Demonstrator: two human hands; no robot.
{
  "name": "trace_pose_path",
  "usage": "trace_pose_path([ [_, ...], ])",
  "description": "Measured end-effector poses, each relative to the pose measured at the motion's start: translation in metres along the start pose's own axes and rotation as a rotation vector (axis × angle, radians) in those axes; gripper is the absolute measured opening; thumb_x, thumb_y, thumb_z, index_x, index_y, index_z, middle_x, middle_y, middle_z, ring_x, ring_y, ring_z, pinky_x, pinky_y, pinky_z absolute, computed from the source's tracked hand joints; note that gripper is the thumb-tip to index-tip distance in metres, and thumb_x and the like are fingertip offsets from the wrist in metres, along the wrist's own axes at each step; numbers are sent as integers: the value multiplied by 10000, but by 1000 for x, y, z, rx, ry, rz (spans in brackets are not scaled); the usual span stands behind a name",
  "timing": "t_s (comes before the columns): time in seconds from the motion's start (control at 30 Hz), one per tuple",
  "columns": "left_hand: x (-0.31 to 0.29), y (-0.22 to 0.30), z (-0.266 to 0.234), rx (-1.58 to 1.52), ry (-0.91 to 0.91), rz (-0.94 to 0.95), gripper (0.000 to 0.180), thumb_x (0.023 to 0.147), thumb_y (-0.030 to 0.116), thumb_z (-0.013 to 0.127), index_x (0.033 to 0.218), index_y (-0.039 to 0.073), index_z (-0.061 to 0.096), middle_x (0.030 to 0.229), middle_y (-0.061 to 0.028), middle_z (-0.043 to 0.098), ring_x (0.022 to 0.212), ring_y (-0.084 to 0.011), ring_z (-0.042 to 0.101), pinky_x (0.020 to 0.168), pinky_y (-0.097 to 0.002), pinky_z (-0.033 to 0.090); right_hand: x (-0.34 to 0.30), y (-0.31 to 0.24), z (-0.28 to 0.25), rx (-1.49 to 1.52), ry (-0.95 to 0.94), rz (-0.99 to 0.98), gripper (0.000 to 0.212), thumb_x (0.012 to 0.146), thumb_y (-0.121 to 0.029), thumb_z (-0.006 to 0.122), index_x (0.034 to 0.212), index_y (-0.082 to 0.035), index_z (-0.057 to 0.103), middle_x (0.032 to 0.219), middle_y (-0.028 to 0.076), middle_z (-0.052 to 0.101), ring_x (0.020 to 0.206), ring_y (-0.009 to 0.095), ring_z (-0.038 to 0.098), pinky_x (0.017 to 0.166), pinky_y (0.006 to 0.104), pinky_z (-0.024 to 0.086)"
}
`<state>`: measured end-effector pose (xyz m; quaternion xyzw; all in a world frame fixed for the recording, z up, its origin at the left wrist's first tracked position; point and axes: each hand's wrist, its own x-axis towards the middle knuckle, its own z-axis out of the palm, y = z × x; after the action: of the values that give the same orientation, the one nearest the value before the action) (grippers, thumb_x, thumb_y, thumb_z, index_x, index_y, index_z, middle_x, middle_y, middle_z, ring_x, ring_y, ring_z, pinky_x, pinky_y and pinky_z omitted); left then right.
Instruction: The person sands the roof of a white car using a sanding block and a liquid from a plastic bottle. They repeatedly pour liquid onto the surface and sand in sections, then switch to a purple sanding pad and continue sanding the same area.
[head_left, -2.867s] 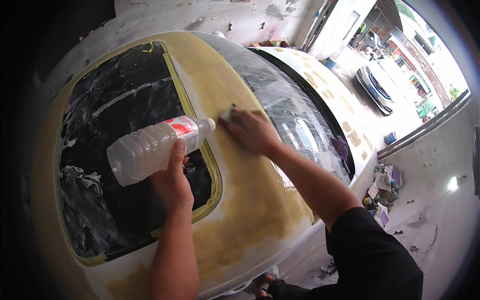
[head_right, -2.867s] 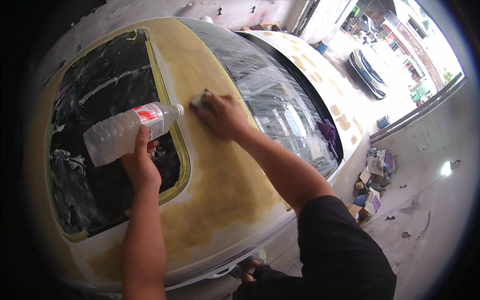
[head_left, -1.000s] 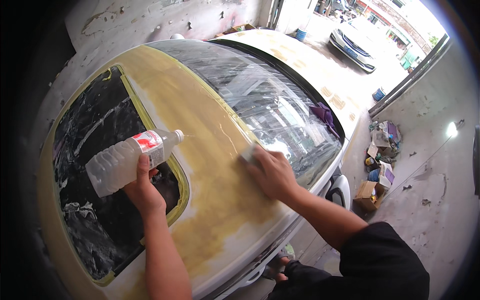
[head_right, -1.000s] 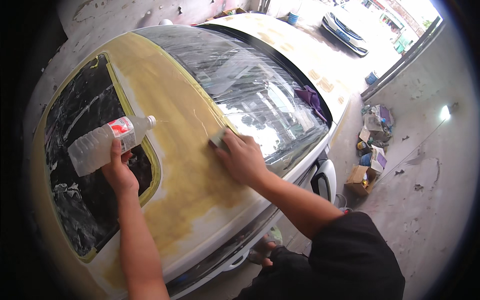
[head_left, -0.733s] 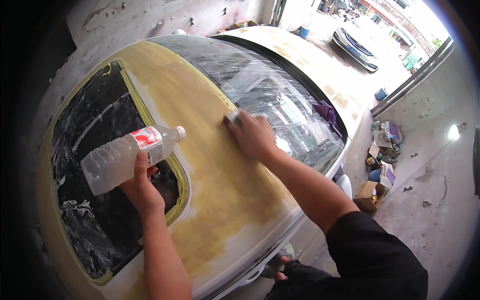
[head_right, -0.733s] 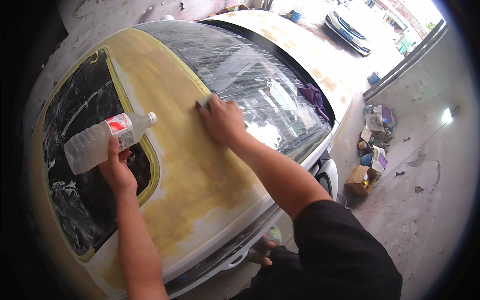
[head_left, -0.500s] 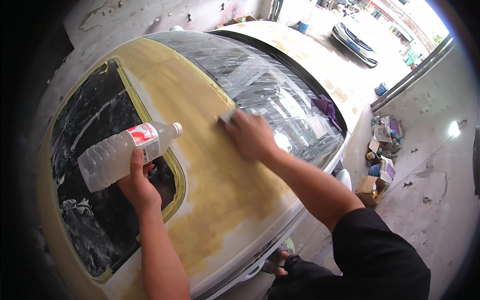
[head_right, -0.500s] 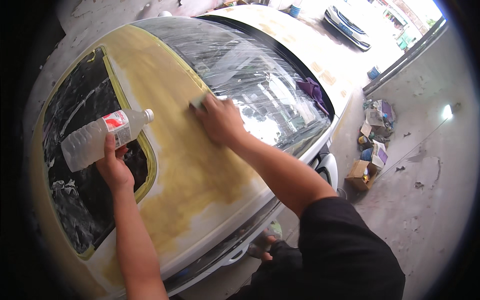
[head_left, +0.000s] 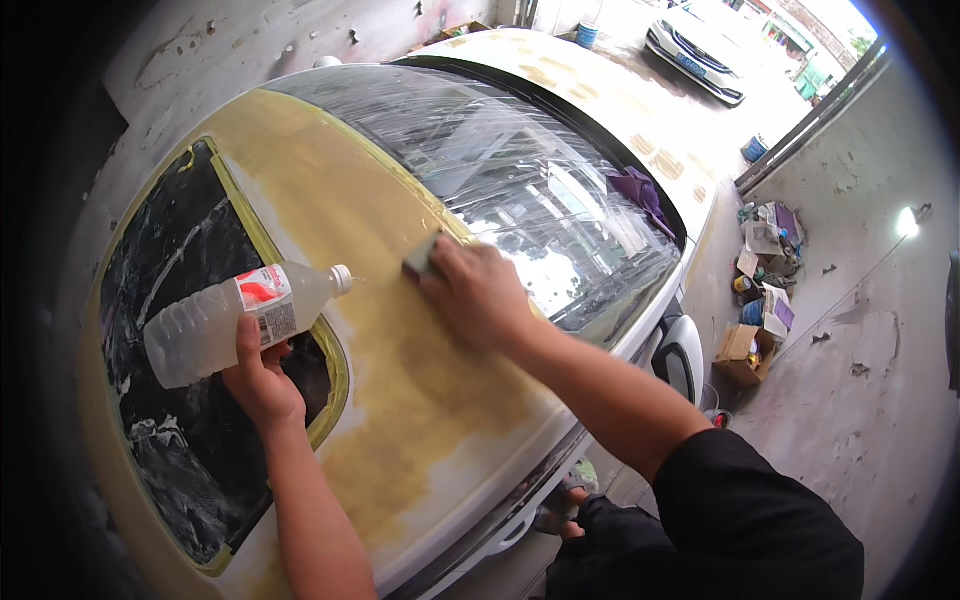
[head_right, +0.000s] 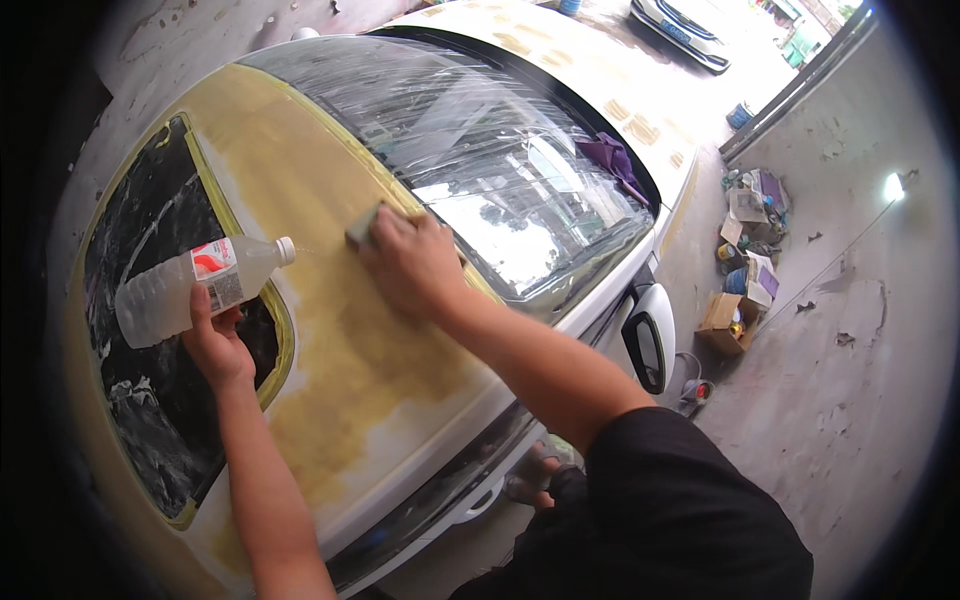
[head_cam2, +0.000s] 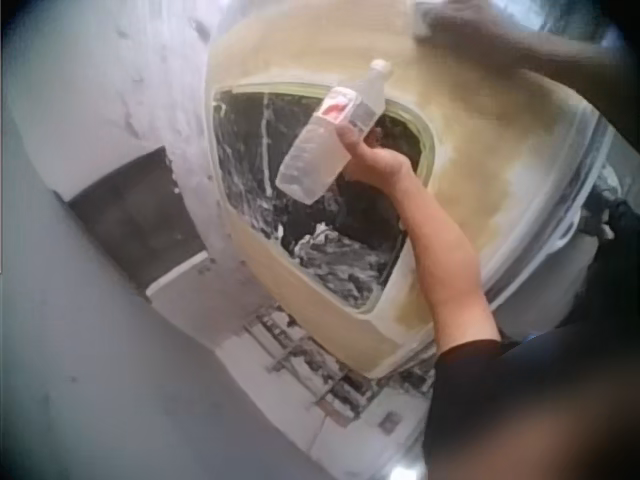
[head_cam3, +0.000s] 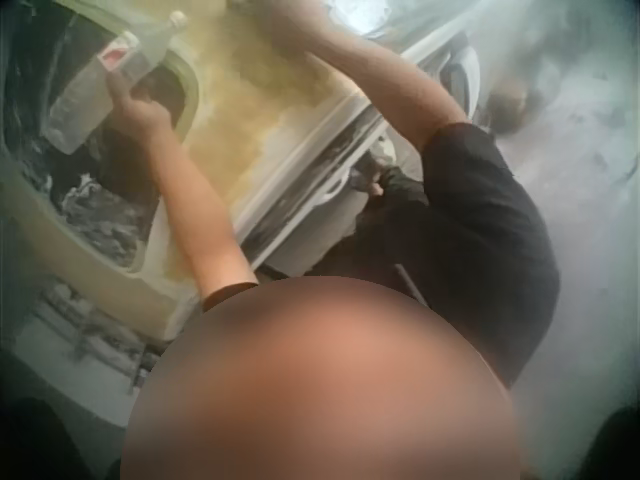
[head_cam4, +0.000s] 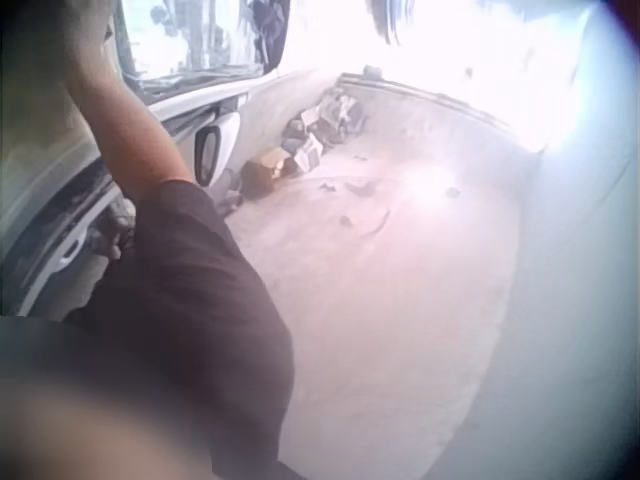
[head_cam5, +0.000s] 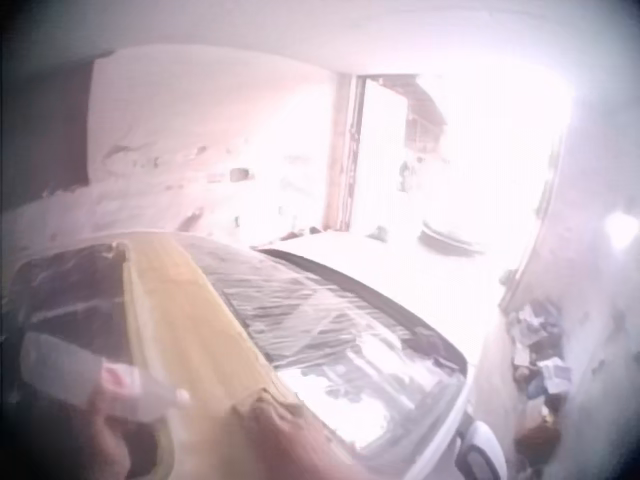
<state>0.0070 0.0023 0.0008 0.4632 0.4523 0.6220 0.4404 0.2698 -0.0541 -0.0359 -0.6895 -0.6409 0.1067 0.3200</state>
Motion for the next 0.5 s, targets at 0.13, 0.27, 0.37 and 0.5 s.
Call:
trace_pose_path([
  [0.13,-1,0,2,-6,10,9,482,924,417,698,1223,48,617,1037,-41,679,779,-107,610,606,-226,446,-117,-40,-22,-68,203,-334,392,796,-217,774,1125,-67,622,1300,110,654,1098,353,627,892,460,511],
  [0.27,0,-2,1,-1,-27,24,474,928,422,693,1216,52,618,1033,-40,679,776,-106,611,603,-227,449,-61,-25,-1,-12,152,-230,377,831,-237,743,1128,-49,608,1269,123,661,1085,375,625,880,462,508],
  [0.37,2,-5,-2,-15,-11,19,473,928,427,692,1211,56,617,1020,-40,678,757,-105,607,595,-227,451,21,-2,17,-2,100,-77,362,936,-346,621,1114,-34,569,1109,154,697,1023,408,619,880,486,496],
  [0.5,3,-4,-4,-31,-22,19,467,932,434,689,1200,58,617,1002,-37,676,728,-104,602,585,-226,450,-11,-14,10,22,105,-147,324,877,-291,696,1072,-54,592,1179,118,682,1075,394,613,871,475,506],
])
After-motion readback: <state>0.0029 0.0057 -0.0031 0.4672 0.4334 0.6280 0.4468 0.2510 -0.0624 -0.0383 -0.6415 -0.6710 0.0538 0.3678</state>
